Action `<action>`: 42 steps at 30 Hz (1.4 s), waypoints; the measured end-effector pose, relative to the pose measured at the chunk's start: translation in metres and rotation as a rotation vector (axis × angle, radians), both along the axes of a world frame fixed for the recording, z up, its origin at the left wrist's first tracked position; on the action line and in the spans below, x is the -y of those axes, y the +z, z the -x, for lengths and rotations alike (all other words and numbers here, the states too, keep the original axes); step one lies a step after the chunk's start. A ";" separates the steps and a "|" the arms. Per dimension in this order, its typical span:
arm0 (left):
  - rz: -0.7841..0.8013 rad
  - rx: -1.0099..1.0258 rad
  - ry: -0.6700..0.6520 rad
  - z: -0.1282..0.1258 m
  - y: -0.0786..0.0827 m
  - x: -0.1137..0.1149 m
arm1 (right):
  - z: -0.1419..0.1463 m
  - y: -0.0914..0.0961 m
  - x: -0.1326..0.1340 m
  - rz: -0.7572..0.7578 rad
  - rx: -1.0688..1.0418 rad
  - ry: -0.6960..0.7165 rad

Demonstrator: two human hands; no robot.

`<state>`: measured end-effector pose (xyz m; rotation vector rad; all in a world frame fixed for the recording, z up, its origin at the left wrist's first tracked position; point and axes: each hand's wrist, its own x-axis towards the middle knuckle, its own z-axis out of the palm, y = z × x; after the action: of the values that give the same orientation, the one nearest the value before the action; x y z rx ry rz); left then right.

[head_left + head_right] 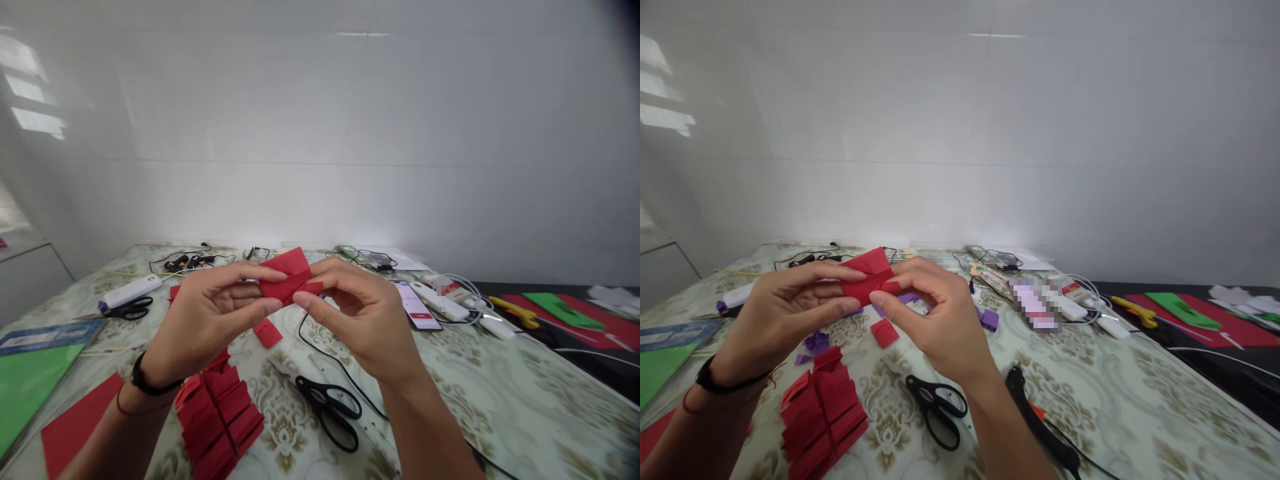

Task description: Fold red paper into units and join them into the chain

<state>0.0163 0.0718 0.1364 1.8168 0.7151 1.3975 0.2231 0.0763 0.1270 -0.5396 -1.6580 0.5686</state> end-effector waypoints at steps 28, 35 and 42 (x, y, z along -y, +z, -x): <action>-0.120 0.183 0.155 -0.012 -0.005 0.001 | 0.009 0.000 0.003 0.300 0.015 0.014; 0.049 -0.016 0.054 -0.004 -0.005 -0.005 | 0.005 0.001 0.005 0.299 0.009 -0.013; 0.033 -0.004 0.049 -0.010 -0.006 -0.002 | 0.009 0.000 0.003 0.302 -0.128 0.050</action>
<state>0.0265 0.0742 0.1306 1.7880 0.7850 1.4051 0.2139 0.0737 0.1267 -0.6672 -1.4761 0.8810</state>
